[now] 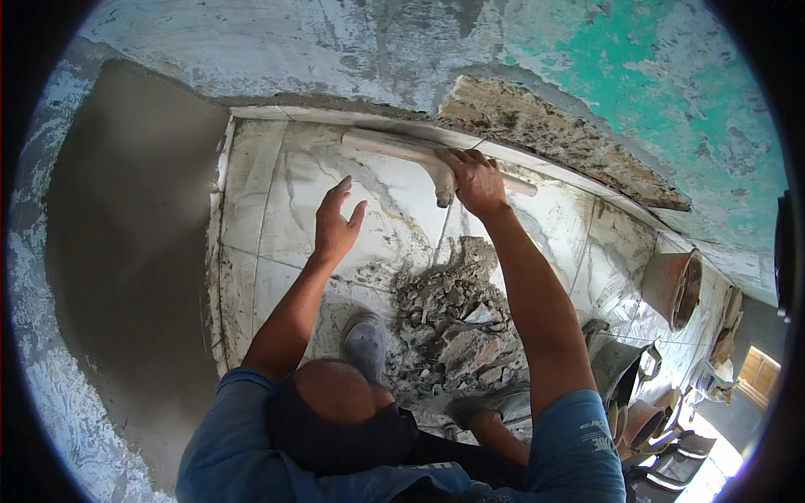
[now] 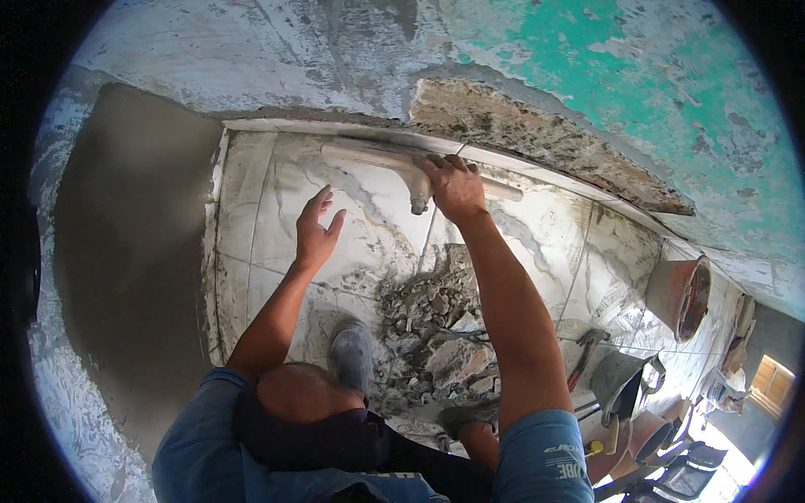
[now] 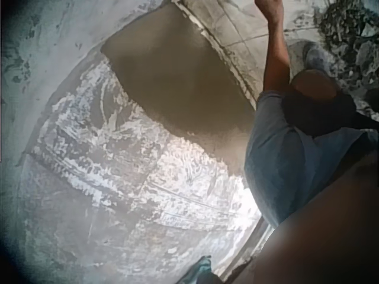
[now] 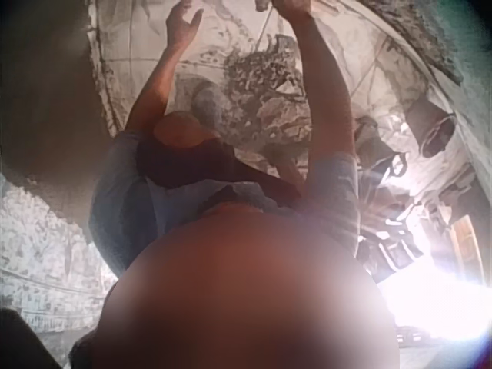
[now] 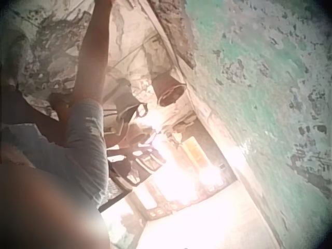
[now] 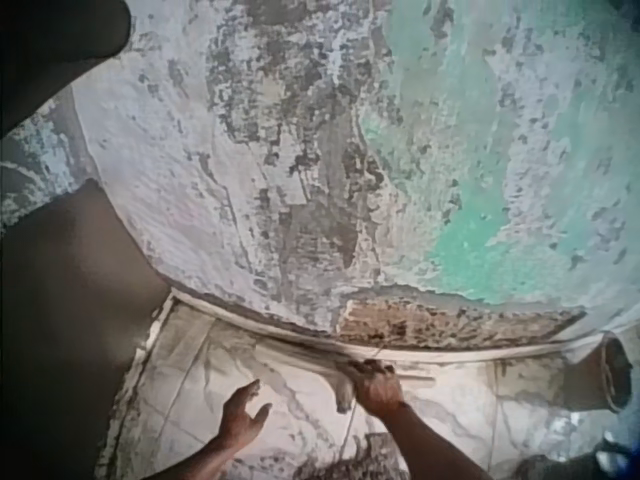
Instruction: Remove debris and smooth surface of a damaged wall section.
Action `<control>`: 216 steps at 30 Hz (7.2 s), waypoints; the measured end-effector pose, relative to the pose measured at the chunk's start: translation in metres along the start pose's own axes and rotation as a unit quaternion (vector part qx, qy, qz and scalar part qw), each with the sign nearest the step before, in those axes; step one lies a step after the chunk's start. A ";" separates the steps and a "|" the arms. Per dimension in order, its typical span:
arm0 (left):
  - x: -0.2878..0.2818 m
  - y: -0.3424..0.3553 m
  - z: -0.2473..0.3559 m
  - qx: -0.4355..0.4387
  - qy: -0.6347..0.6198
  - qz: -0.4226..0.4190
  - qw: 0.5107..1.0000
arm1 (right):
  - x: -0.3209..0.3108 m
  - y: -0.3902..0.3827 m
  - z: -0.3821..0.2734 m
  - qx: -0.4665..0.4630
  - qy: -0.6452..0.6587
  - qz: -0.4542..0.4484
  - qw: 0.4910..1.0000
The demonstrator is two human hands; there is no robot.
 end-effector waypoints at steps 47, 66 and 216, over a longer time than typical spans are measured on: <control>-0.090 -0.006 -0.060 -0.074 -0.139 0.228 0.961 | -0.068 0.049 -0.060 0.046 0.386 0.133 0.912; -0.043 0.063 -0.008 0.109 0.000 0.090 0.990 | -0.068 -0.168 0.080 0.101 0.176 0.126 0.971; 0.104 -0.032 0.198 0.212 0.374 -0.591 0.683 | 0.022 -0.883 0.025 0.856 0.249 0.351 0.286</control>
Point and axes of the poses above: each hand's wrist, its own y-axis towards the middle knuckle, its own x-axis out of the palm, z = x × y, the point moved 3 cm from there along y, towards the middle knuckle, and after that the axes turned 12 degrees about -y, right-handed, at the moved point
